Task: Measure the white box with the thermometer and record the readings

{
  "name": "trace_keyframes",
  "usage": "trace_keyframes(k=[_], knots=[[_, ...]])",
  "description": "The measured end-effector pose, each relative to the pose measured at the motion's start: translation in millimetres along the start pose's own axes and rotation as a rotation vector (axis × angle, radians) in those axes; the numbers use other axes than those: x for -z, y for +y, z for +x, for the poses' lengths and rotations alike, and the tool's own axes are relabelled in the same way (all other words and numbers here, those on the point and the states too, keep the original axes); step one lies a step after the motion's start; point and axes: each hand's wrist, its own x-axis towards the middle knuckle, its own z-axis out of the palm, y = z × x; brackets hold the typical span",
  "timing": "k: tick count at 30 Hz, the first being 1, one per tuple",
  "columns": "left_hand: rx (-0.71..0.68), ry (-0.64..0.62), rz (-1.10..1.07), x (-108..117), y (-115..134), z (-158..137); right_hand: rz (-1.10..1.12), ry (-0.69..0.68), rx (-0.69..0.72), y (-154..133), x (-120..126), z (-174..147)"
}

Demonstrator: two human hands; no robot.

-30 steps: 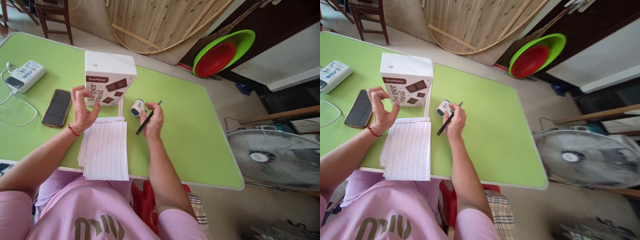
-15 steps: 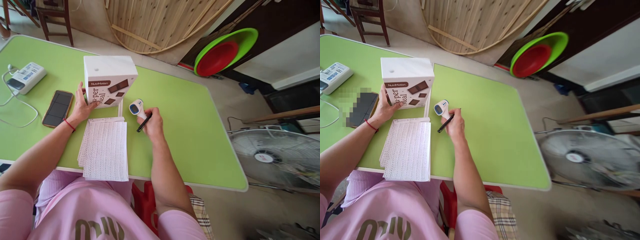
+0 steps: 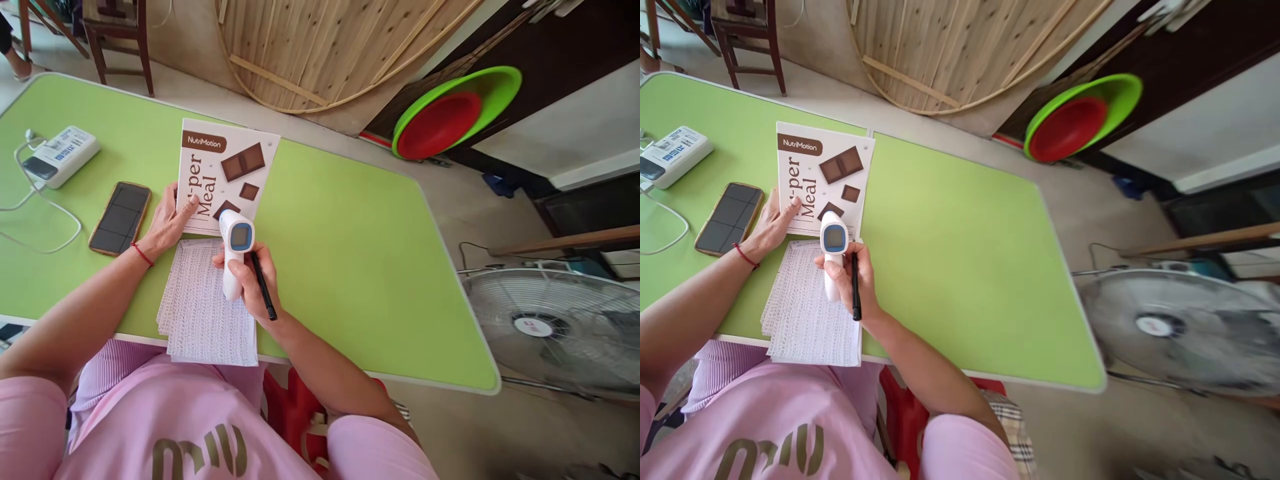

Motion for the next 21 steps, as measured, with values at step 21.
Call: trace_keyframes(k=[21], knots=[[0.079, 0.047, -0.046, -3.3, 3.1, 0.8, -0.005, 0.046, -0.131, 2.8, 1.7, 1.6]])
